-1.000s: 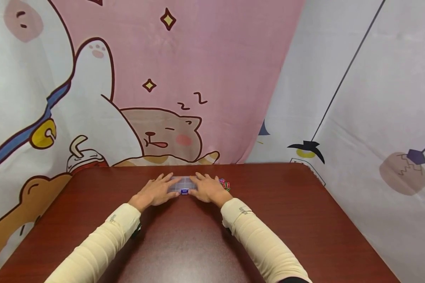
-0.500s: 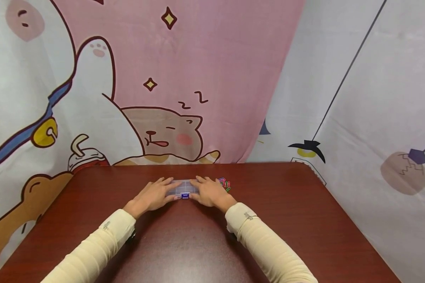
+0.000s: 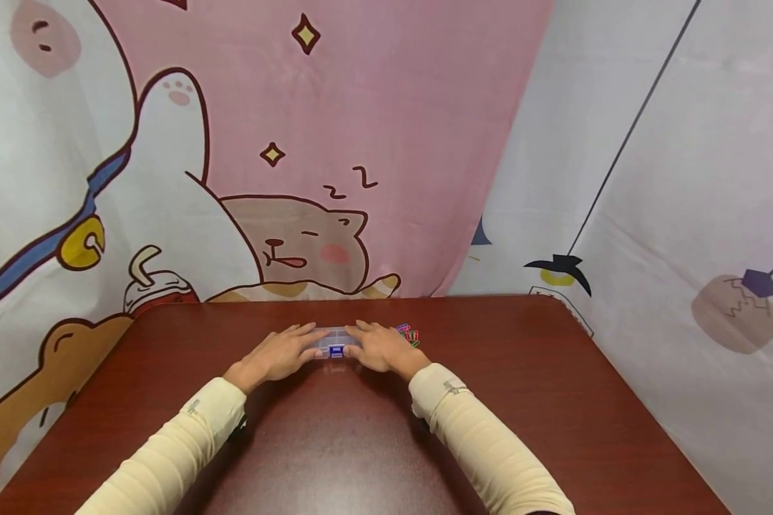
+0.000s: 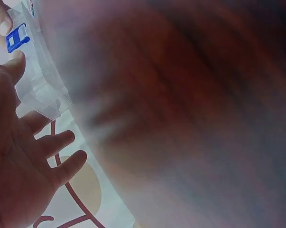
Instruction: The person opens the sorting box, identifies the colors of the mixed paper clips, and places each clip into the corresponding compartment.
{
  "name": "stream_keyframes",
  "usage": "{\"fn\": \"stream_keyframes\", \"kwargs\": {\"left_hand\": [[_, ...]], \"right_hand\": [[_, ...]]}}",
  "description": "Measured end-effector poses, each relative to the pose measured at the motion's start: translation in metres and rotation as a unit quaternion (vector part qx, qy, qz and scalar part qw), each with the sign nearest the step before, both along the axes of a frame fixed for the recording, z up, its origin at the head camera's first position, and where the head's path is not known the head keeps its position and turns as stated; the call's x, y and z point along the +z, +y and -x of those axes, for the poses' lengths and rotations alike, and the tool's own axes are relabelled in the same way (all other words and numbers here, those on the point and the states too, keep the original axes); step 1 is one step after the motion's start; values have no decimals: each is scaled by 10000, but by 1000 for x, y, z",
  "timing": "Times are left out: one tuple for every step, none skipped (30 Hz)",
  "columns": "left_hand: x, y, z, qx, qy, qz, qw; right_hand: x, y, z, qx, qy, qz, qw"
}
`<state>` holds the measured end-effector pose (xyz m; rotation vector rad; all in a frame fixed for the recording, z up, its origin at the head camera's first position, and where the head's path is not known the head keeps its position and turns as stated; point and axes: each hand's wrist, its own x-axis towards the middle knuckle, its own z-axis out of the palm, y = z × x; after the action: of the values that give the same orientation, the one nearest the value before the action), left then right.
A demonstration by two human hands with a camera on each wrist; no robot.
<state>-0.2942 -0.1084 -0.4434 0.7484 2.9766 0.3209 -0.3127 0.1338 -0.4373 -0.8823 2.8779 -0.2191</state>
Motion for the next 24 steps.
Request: {"fn": "stream_keyframes", "kwargs": {"left_hand": [[0, 0, 0, 2, -18, -5, 10000], [1, 0, 1, 0, -24, -7, 10000], [1, 0, 1, -7, -17, -11, 10000], [1, 1, 1, -18, -7, -6, 10000], [1, 1, 1, -30, -3, -13, 10000], [2, 1, 2, -40, -4, -24, 10000], [2, 1, 2, -53, -7, -31, 10000], [2, 1, 2, -63, -1, -53, 10000], [2, 1, 3, -78, 6, -59, 10000], [3, 0, 3, -82, -3, -73, 9999], [3, 0, 3, -91, -6, -97, 9999], [3, 0, 4, -94, -2, -112, 9999], [3, 0, 4, -102, 7, -125, 9999], [4, 0, 4, -113, 15, -137, 9998], [4, 0, 4, -128, 23, -148, 9998], [4, 0, 4, -134, 24, -169, 9998], [5, 0, 5, -139, 25, -175, 9997], [5, 0, 5, -137, 16, -164, 9998], [5, 0, 5, -140, 9, -165, 9998], [5, 0, 5, -134, -16, -178, 9998], [5, 0, 6, -128, -36, -187, 9997], [5, 0, 6, -117, -57, -192, 9997], [4, 0, 6, -113, -73, -205, 9997], [4, 0, 7, -94, -106, -203, 9997]], "right_hand": [[1, 0, 0, 7, -28, -14, 10000], [1, 0, 1, 17, -41, -20, 10000], [2, -1, 1, 20, -52, -23, 10000], [2, -1, 1, 19, -57, -35, 10000], [2, -1, 1, 18, -71, -28, 10000], [3, -1, 1, 16, -83, -30, 10000], [3, -1, 1, 8, -99, -34, 9999], [3, -1, 2, 7, -111, -36, 9999], [4, -2, 2, 5, -119, -34, 9999], [4, -2, 2, 6, -126, -31, 9999], [5, -2, 2, 15, -134, -9, 9999], [5, -3, 2, 22, -122, 5, 9999], [6, -3, 2, 26, -121, 36, 9999], [7, -3, 2, 30, -105, 54, 9999], [7, -4, 2, 33, -83, 72, 9999], [7, -4, 2, 35, -59, 91, 9999], [7, -4, 3, 30, -29, 98, 9999], [6, -5, 3, 19, 0, 102, 9999], [5, -5, 3, 5, 23, 101, 9999], [5, -5, 3, -6, 65, 99, 9999], [4, -5, 3, -16, 98, 100, 9999], [3, -5, 3, -25, 122, 113, 9999], [3, -5, 3, -34, 147, 116, 9998], [2, -5, 2, -39, 161, 132, 9998]]}}
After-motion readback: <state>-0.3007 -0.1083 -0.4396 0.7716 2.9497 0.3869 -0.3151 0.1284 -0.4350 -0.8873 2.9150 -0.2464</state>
